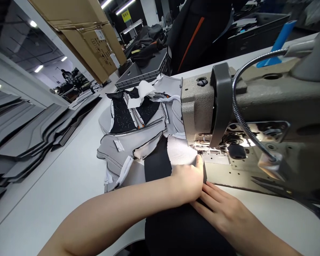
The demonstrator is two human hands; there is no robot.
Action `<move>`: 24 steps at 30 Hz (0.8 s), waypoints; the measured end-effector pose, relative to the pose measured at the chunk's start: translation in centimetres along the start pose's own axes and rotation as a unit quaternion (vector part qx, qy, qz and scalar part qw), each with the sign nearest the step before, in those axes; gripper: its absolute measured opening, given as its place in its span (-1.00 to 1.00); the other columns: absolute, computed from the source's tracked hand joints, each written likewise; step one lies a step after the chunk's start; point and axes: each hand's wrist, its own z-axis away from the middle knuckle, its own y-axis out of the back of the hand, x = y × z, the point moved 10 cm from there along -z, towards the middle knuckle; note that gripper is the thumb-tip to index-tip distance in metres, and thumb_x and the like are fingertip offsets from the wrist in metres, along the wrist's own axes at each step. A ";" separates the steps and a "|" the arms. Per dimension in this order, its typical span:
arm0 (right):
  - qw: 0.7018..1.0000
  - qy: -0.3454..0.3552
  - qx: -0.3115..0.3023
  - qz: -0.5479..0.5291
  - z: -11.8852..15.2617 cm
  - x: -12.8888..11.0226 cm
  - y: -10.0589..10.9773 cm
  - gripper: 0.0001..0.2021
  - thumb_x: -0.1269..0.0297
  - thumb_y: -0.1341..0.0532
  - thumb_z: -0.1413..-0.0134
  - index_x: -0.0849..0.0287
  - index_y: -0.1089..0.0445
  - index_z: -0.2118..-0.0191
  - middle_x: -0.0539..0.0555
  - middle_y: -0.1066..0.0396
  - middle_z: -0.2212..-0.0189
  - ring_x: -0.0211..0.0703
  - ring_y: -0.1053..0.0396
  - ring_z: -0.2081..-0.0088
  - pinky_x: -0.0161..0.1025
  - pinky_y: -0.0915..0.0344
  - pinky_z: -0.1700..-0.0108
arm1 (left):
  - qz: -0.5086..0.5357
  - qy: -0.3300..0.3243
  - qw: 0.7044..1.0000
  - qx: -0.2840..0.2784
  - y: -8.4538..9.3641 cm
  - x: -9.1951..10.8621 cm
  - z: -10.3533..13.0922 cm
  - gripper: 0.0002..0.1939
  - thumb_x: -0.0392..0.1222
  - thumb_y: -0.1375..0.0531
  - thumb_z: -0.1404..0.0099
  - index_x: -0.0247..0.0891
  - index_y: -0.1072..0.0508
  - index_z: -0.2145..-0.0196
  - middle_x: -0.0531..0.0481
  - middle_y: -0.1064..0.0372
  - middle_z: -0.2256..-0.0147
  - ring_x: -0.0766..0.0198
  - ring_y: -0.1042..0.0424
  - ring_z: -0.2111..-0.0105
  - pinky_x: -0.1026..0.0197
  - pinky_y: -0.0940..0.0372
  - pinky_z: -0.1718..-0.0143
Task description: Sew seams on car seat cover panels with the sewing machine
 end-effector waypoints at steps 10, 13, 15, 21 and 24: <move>0.999 -0.022 -0.025 0.014 -0.7 0.2 -1.6 -0.67 0.51 -0.05 -0.05 0.26 -0.40 0.08 0.20 -0.41 0.11 0.05 -0.30 -0.01 0.00 -0.27 -0.09 | -0.031 -0.001 0.999 0.029 0.3 -0.3 -0.4 -0.15 -0.33 -0.11 -0.22 -0.31 0.31 -0.32 -0.23 -0.45 0.26 0.00 -0.47 0.27 0.09 -0.34 0.27; 0.998 -0.028 -0.044 0.030 -1.0 0.4 -1.9 -0.65 0.50 -0.11 -0.01 0.29 -0.37 0.04 0.23 -0.38 0.08 0.14 -0.24 -0.07 0.06 -0.21 -0.13 | -0.046 -0.007 0.998 0.047 0.6 -0.5 0.0 -0.26 -0.33 -0.02 -0.27 -0.28 0.25 -0.32 -0.23 -0.44 0.23 -0.01 -0.47 0.27 0.07 -0.35 0.29; 0.997 0.000 -0.077 0.012 -0.9 -0.1 -1.8 -0.58 0.49 -0.11 -0.03 0.26 -0.30 -0.06 0.24 -0.35 0.03 0.14 -0.19 -0.12 0.12 -0.15 -0.16 | -0.067 -0.033 0.995 0.071 0.7 -0.3 0.5 -0.30 -0.33 -0.01 -0.28 -0.30 0.19 -0.31 -0.24 -0.42 0.20 -0.02 -0.46 0.25 0.08 -0.35 0.30; 0.973 0.123 -0.178 -0.083 1.0 -3.1 -1.5 -0.40 0.27 -0.17 -0.02 0.23 -0.14 -0.22 0.20 -0.11 -0.21 0.15 -0.01 -0.23 0.16 0.05 -0.25 | -0.096 -0.093 0.982 0.132 0.6 -0.4 1.7 -0.34 -0.35 -0.04 -0.22 -0.27 0.05 -0.26 -0.17 -0.35 0.11 0.06 -0.39 0.17 0.17 -0.34 0.28; 0.979 0.109 -0.157 -0.072 1.0 -3.0 -2.0 -0.47 0.23 -0.15 -0.08 0.26 -0.20 -0.18 0.14 -0.15 -0.19 0.14 -0.01 -0.22 0.09 0.08 -0.27 | -0.091 -0.102 0.981 0.141 0.5 -0.5 1.4 -0.36 -0.36 -0.03 -0.20 -0.23 0.00 -0.23 -0.13 -0.35 0.13 0.08 -0.39 0.19 0.18 -0.33 0.30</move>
